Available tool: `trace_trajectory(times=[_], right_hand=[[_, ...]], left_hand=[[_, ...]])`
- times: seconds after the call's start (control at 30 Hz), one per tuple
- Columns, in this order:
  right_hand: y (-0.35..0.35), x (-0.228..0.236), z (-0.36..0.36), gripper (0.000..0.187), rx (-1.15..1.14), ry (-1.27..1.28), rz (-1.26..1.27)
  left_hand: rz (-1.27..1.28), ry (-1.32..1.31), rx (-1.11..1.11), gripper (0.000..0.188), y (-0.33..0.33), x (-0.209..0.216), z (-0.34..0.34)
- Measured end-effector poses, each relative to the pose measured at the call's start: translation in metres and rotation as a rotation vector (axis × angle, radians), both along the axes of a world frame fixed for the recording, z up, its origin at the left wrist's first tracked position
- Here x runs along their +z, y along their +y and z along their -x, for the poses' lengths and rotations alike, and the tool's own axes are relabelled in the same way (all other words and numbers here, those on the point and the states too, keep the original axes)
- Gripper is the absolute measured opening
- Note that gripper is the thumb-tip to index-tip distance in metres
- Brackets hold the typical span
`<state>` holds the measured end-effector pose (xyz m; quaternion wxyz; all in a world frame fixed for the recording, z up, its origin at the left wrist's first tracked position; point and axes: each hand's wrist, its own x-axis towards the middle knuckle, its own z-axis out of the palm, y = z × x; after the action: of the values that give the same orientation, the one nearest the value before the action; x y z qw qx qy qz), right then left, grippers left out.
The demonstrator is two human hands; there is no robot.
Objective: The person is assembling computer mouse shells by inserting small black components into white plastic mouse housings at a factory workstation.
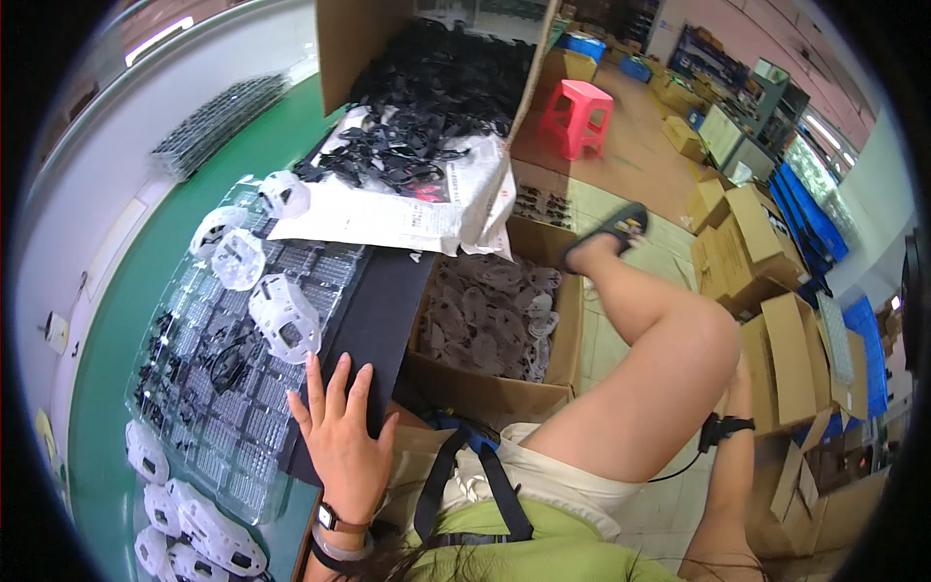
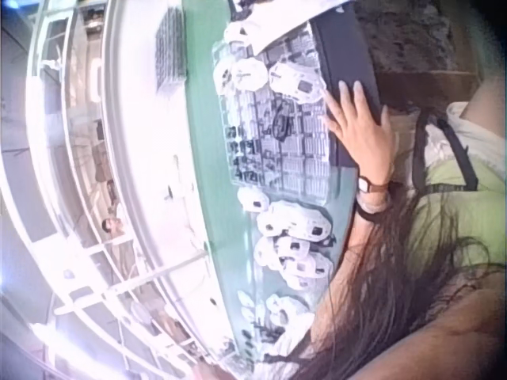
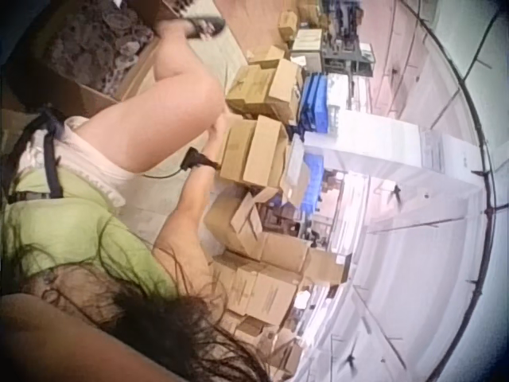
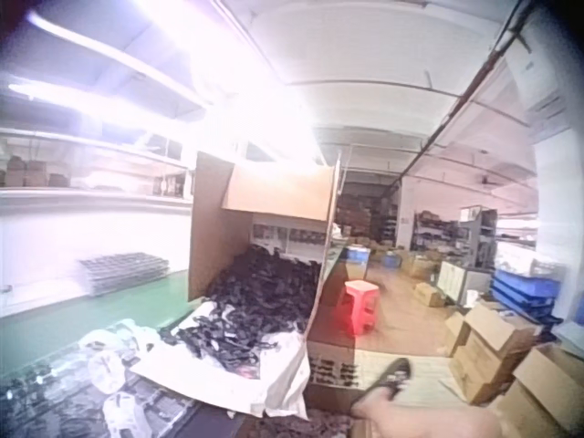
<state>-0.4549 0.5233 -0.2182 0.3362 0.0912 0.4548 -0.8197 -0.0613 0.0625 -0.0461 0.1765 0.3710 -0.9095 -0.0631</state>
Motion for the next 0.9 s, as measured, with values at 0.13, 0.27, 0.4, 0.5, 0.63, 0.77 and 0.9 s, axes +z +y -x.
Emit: trace_trajectory(times=[0.13, 0.27, 0.4, 0.5, 0.63, 0.77, 0.9], right_hand=[[0.023, 0.142, 0.085, 0.02, -0.143, 0.62, -0.277], [-0.05, 0.275, 0.035, 0.034, -0.18, 0.813, -0.142], [-0.135, 0.305, 0.071, 0.038, -0.038, 1.079, -0.347], [-0.192, 0.296, 0.141, 0.037, 0.102, 1.136, -0.386], [-0.236, 0.224, 0.256, 0.036, 0.163, 1.013, -0.45], [-0.288, 0.082, 0.368, 0.034, 0.257, 0.804, -0.623], [-0.313, -0.087, 0.438, 0.03, 0.4, 0.708, -0.937]], left_hand=[[-0.025, 0.035, -0.144, 0.059, -0.002, -0.007, 0.031], [-0.005, -0.043, -0.127, 0.061, 0.013, 0.012, 0.025], [-0.074, -0.153, -0.13, 0.061, 0.028, 0.035, 0.043], [-0.187, -0.057, -0.306, 0.052, 0.035, 0.043, 0.091], [-0.403, -0.076, -0.67, 0.043, 0.043, 0.023, 0.213], [-0.575, -0.023, -0.893, 0.043, 0.058, -0.043, 0.382], [-0.651, 0.126, -0.944, 0.043, 0.077, -0.145, 0.543]])
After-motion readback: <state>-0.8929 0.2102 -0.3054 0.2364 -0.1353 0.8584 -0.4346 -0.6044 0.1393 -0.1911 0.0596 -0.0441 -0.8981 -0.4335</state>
